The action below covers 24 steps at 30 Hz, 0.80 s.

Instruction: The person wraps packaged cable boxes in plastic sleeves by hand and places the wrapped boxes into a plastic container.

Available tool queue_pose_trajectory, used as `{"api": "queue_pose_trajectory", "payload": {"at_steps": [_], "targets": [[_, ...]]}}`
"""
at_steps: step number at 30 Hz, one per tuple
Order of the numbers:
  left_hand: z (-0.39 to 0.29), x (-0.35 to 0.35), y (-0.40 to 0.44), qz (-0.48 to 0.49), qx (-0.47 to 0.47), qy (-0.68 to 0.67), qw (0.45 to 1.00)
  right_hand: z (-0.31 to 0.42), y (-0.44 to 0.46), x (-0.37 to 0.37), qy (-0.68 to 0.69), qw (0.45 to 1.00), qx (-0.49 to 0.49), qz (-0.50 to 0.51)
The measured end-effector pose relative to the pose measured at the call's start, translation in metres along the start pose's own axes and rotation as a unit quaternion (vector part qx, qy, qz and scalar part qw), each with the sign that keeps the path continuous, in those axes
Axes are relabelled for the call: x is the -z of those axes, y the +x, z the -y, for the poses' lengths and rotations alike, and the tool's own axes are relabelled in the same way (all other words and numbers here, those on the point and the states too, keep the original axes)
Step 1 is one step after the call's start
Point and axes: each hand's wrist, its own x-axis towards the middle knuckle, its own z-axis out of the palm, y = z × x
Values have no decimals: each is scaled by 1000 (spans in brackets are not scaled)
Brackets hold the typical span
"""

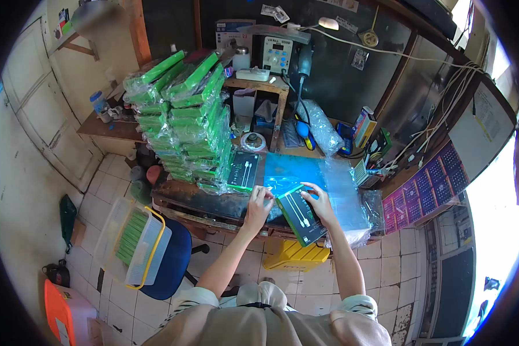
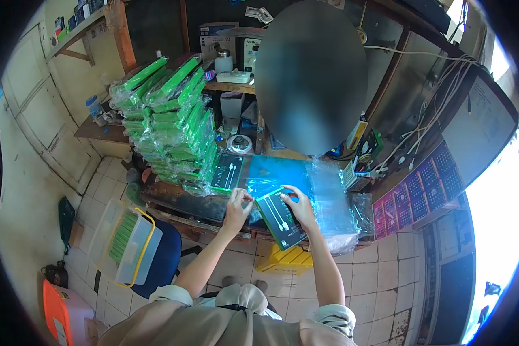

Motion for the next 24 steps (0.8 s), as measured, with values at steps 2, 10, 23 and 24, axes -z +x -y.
{"api": "queue_pose_trajectory", "payload": {"at_steps": [2,10,23,24], "targets": [[-4,4,-3,-23,35,42,998,-7,2,0,11,999,-18,-33],[-13,9,3,37,66,-89,993,-5,-5,1,8,1000,5,-30],[-8,-6,-5,20,48,-62,997,-1,-16,-2,32,997,-7,-65],[-9,-6,-6,20,48,-62,997,1,-17,-2,45,996,-18,-68]]}}
